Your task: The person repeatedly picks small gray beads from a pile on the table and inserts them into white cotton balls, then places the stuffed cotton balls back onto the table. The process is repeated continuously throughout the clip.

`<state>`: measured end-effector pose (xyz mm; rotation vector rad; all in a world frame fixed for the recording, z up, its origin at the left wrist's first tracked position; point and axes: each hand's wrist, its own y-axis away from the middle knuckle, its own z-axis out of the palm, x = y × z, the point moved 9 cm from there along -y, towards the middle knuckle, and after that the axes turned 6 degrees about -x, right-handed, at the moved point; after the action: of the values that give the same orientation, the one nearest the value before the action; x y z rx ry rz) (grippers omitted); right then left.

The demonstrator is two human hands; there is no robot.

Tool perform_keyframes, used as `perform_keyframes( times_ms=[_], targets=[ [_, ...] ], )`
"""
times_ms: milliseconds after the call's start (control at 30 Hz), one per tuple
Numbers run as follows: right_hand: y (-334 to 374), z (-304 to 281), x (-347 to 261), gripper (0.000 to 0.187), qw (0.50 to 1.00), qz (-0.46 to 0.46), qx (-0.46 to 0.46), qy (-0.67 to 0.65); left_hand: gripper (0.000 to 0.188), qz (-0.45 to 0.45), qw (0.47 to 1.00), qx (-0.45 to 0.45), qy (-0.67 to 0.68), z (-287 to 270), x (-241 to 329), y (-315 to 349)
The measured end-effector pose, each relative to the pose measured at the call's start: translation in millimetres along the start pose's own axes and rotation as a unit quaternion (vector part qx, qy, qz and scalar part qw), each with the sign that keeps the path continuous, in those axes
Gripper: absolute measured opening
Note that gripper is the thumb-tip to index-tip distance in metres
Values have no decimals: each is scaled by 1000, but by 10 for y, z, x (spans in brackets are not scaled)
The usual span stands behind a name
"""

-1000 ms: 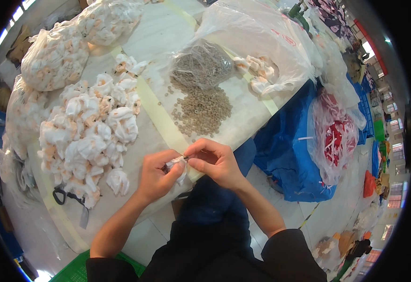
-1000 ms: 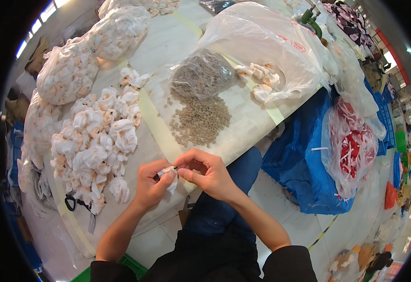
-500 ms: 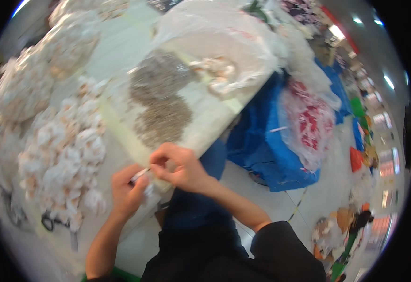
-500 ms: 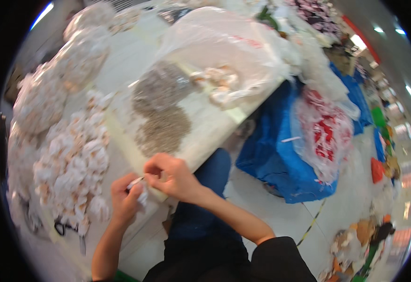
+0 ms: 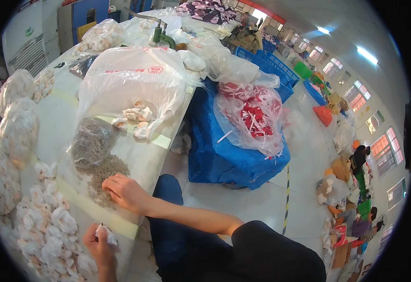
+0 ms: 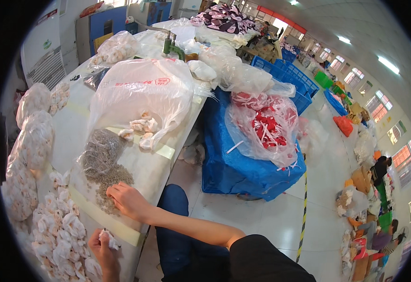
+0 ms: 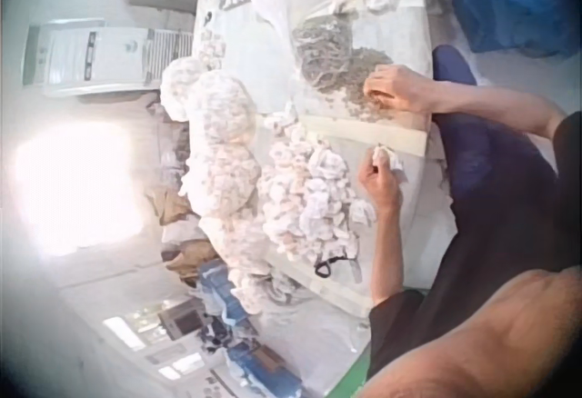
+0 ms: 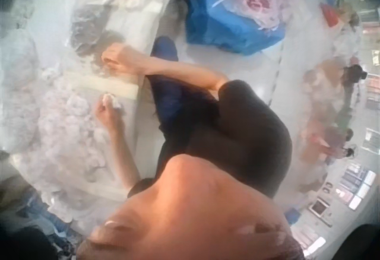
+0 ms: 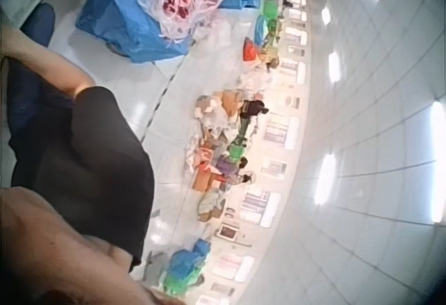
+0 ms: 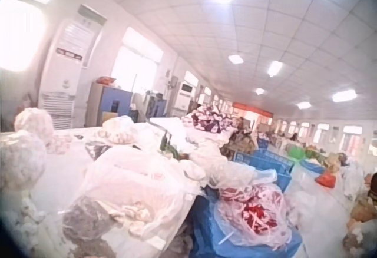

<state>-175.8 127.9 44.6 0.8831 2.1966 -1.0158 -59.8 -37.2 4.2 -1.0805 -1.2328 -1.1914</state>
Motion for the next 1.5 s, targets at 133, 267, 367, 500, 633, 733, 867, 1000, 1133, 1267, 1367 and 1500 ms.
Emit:
perform_keyframes(
  times_ms=[133,267,367,500,633,733,867,1000,1133,1267,1367,1500],
  targets=[
    [11,41,93,19,1000,12,-19,8,28,21,1000,-2,-9,0,-1,-11],
    [54,34,179,15,999,34,-15,6,27,-10,999,10,-33,16,73,6],
    [63,-124,74,12,998,51,17,31,26,-17,999,-9,-45,-64,-72,-6],
    [65,-202,33,18,997,39,48,51,22,3,999,-3,-37,-51,-7,20],
    [45,-243,-183,21,993,-36,37,110,19,-5,999,2,-44,-33,36,29],
    [114,-136,-235,20,986,-61,-30,152,20,0,998,6,-60,-34,35,26],
    [172,-91,-222,19,983,-58,-36,173,19,-5,996,10,-86,-34,34,10],
    [193,-67,-186,17,982,-48,-36,179,19,9,995,10,-96,-35,30,2],
    [171,19,-220,14,979,-52,-47,191,19,9,995,10,-95,-36,60,5],
    [156,84,-195,13,975,-58,-41,211,19,14,996,5,-89,-22,80,-4],
    [149,78,-196,12,977,-60,-29,205,19,21,996,4,-83,-22,73,4],
    [197,-133,-105,11,992,-4,3,122,19,26,997,-2,-79,-24,64,11]
  ],
)
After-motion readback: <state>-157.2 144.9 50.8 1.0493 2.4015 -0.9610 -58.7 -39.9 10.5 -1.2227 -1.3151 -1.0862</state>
